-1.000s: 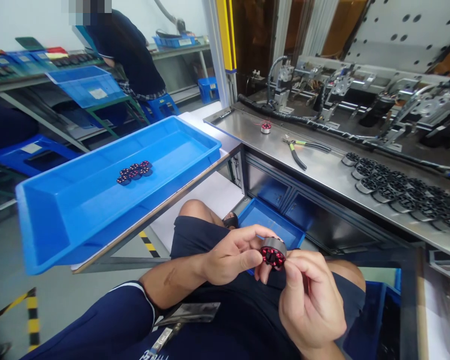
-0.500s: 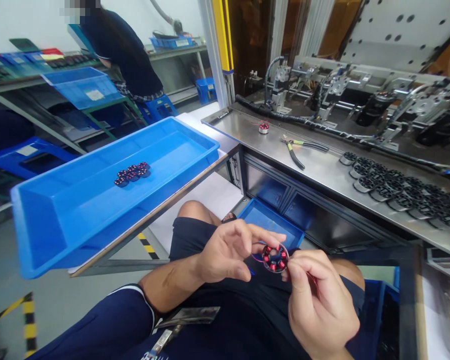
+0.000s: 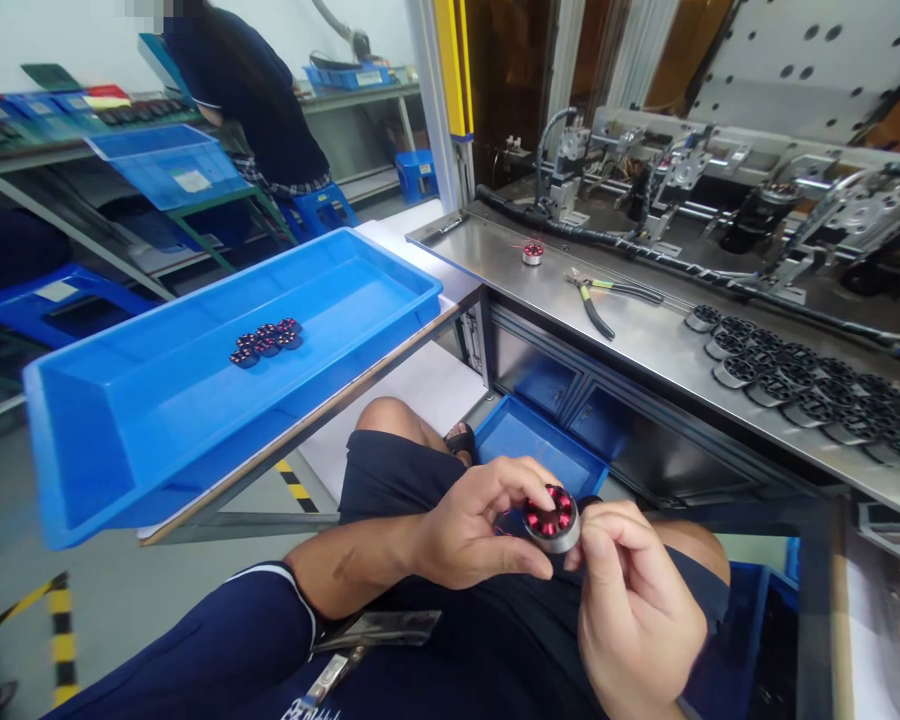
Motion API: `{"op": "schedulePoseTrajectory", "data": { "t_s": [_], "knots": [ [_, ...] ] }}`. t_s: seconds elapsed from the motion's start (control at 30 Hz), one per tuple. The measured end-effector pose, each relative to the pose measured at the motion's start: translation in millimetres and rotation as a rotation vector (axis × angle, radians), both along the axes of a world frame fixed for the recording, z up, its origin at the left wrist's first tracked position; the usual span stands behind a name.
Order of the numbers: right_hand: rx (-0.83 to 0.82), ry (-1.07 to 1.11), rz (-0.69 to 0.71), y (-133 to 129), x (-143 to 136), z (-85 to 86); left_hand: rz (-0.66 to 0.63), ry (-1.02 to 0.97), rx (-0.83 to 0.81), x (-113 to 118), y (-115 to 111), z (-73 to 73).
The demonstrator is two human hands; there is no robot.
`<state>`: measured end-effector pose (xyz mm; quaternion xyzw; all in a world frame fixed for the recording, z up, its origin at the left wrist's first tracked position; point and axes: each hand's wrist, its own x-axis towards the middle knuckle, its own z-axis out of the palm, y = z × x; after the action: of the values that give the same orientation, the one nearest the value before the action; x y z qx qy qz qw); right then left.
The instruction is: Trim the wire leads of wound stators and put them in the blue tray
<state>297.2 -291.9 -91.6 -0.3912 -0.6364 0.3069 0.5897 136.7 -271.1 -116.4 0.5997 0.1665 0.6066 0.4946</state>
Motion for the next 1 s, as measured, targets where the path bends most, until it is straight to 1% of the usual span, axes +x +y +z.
{"op": "schedulePoseTrajectory", "data": {
  "t_s": [0.07, 0.1, 0.17, 0.27, 0.33, 0.4, 0.47, 0.5, 0.57, 0.6, 0.67, 0.73, 0.77, 0.83, 0.87, 0.9, 0.93, 0.97, 1.0],
  "knots": [
    [-0.142, 0.126, 0.019, 0, 0, -5.0, 0.194, 0.106, 0.243, -2, 2, 0.3],
    [-0.217, 0.18, 0.021, 0, -1, -6.6, 0.263, 0.143, 0.329, -3, 3, 0.7],
    [-0.363, 0.279, 0.026, 0, -1, -8.0, 0.356, 0.195, 0.419, -5, 4, 2.0],
    [-0.507, 0.367, 0.05, 0, -3, -8.4, 0.414, 0.262, 0.438, -6, 4, 2.8],
    [-0.532, 0.377, 0.052, 0, -4, -9.0, 0.404, 0.279, 0.42, -7, 3, 2.7],
    [-0.521, 0.356, 0.053, 1, -5, -9.4, 0.367, 0.257, 0.398, -8, 2, 3.3],
    [-0.457, 0.3, 0.055, 2, -5, -8.2, 0.29, 0.216, 0.365, -11, 2, 5.8],
    [-0.398, 0.258, 0.051, 2, -5, -6.5, 0.232, 0.2, 0.33, -13, 2, 7.7],
    [-0.221, 0.13, 0.03, 3, -2, -1.1, 0.08, 0.171, 0.216, -17, 0, 12.0],
    [-0.113, 0.034, 0.019, 3, 1, 2.4, -0.005, 0.14, 0.144, -19, 0, 13.7],
    [0.095, -0.205, 0.01, 5, 12, 9.1, -0.164, -0.009, -0.029, -19, -1, 15.0],
    [0.244, -0.457, 0.055, 6, 27, 13.5, -0.288, -0.186, -0.267, -16, -1, 12.8],
    [0.278, -0.553, 0.089, 7, 35, 14.4, -0.36, -0.241, -0.4, -14, -1, 10.8],
    [0.289, -0.659, 0.14, 8, 48, 13.7, -0.56, -0.247, -0.633, -7, 1, 6.3],
    [0.295, -0.677, 0.147, 8, 52, 12.7, -0.66, -0.226, -0.706, -4, 2, 4.4],
    [0.304, -0.685, 0.143, 8, 55, 11.5, -0.734, -0.218, -0.75, -2, 2, 3.2],
    [0.318, -0.689, 0.129, 8, 58, 10.5, -0.772, -0.222, -0.774, 0, 3, 2.7],
    [0.335, -0.701, 0.119, 8, 59, 9.9, -0.772, -0.235, -0.787, 2, 3, 2.9],
    [0.344, -0.716, 0.115, 7, 60, 9.8, -0.746, -0.25, -0.795, 2, 3, 3.7]
  ]
}}
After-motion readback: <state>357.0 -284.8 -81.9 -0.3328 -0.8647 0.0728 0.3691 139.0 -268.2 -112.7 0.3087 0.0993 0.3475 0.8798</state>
